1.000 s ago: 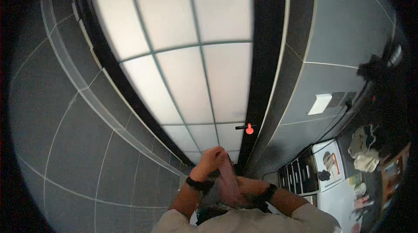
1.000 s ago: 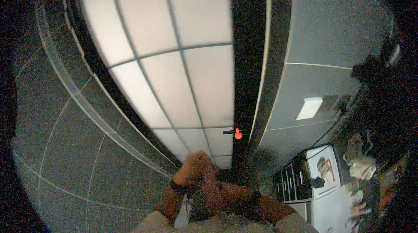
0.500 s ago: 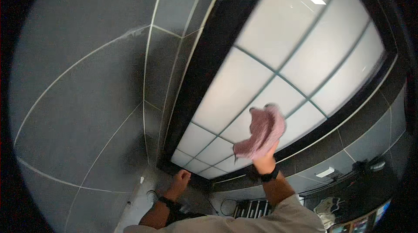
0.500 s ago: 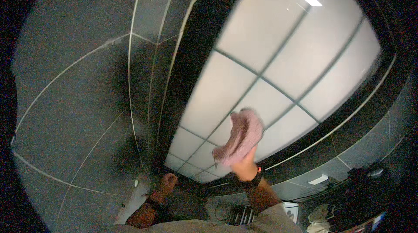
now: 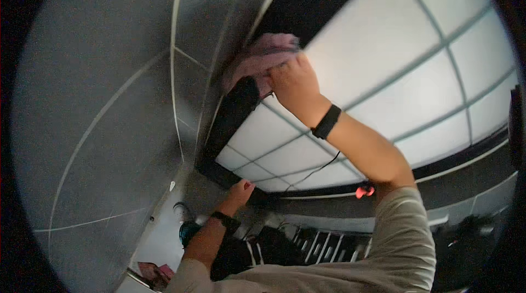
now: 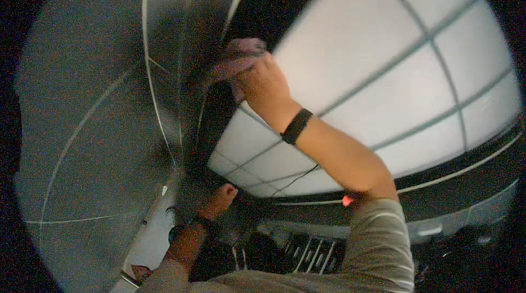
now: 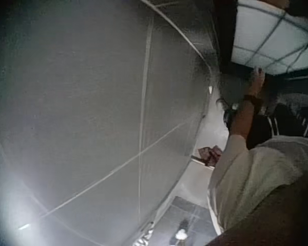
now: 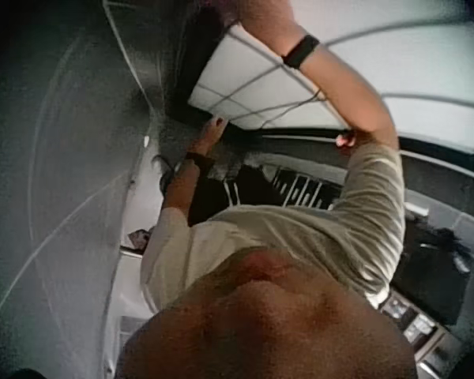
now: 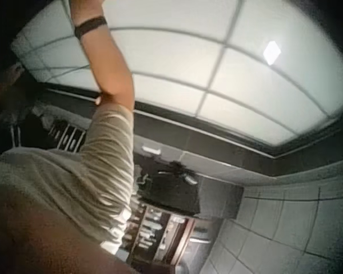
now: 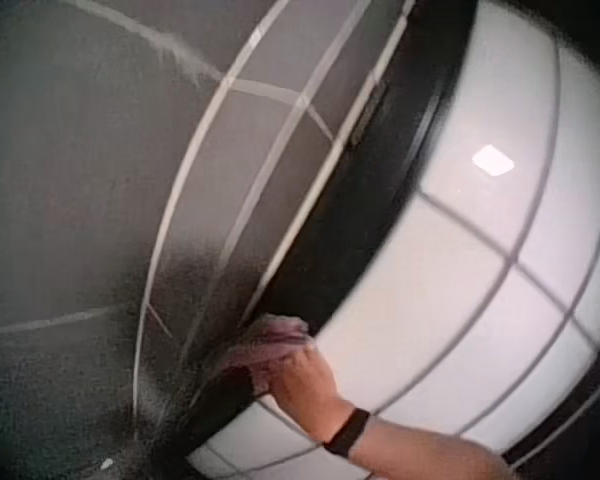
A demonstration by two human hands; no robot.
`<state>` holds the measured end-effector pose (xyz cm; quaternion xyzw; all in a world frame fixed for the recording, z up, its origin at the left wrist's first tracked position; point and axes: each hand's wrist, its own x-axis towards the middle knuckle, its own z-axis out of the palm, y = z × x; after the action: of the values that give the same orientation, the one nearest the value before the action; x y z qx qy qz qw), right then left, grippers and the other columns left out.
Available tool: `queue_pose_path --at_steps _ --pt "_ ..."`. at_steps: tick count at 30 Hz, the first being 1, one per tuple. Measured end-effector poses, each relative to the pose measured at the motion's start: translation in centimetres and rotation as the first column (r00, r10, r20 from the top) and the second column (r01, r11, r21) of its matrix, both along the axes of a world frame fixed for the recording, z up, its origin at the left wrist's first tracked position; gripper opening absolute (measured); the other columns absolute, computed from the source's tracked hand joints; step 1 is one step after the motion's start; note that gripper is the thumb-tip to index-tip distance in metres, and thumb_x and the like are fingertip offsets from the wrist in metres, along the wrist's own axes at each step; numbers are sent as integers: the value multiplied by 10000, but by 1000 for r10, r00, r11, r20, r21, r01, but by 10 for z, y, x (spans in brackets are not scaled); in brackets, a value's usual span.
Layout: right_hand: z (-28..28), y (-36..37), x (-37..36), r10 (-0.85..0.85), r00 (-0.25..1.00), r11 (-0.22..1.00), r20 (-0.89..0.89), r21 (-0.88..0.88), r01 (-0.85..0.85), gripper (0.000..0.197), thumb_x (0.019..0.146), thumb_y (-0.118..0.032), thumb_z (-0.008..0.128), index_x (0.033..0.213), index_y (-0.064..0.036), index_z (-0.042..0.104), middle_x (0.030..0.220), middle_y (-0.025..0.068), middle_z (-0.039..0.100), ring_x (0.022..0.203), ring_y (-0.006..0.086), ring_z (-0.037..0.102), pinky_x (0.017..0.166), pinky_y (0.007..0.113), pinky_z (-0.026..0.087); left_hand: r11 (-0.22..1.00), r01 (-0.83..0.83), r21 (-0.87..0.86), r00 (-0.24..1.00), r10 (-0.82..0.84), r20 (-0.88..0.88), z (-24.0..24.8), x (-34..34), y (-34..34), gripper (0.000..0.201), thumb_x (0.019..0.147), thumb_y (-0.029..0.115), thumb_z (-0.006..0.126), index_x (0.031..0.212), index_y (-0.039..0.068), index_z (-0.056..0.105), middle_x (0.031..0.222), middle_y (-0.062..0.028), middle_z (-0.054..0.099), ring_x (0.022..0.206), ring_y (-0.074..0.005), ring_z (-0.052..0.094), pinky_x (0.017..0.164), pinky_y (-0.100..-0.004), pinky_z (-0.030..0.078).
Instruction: Wiping the glass shower door with a pink cloth.
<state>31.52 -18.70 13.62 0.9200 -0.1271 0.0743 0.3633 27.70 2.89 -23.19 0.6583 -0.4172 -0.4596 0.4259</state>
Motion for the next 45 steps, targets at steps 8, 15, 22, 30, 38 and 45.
queue_pose_path --at_steps 8,15,22,30,38,45 --pt "-191 -16 1 80 947 958 -311 -238 -159 393 866 -264 533 1232 -136 596 1282 49 580 1251 249 464 1139 408 241 982 59 180 998 -54 -33 -190 -26 -8 383 905 385 604 982 11 628 924 -174 670 877 -321 653 773 -432 512" --pt "-359 3 3 182 929 954 -322 -172 -247 491 884 -361 531 1322 -139 531 1383 6 510 1353 221 375 1184 414 161 982 180 62 981 -184 68 -316 -3 -4 368 907 373 607 996 16 631 920 -184 679 862 -338 657 766 -438 516" --pt "-422 -21 -13 173 962 942 -210 -252 -224 419 876 -286 514 1258 -135 594 1349 36 547 1359 206 368 1198 431 154 972 191 -138 963 -158 219 -280 -13 6 334 892 357 623 984 36 624 926 -188 679 877 -367 656 758 -448 515" --pt "-88 -12 -71 179 822 870 541 -477 124 411 913 -459 505 979 -80 650 976 139 655 986 361 555 950 516 360 957 201 -209 970 -165 177 -253 -31 70 320 861 340 674 946 35 633 850 -186 677 803 -358 662 706 -438 519" --pt "-101 -7 -92 169 824 797 542 -567 209 546 934 -399 493 1309 -3 508 1308 207 518 1236 391 437 1087 521 285 973 156 -170 964 -113 240 -252 -12 83 333 853 353 684 938 34 638 835 -170 681 781 -337 668 694 -428 525" --pt "-324 21 -96 -59 849 808 525 524 -268 418 855 -336 596 1223 -138 602 1298 89 584 1264 276 493 1148 405 299 971 182 -154 939 -125 320 -253 -27 65 332 860 350 673 948 32 637 844 -160 682 789 -335 666 711 -423 527"
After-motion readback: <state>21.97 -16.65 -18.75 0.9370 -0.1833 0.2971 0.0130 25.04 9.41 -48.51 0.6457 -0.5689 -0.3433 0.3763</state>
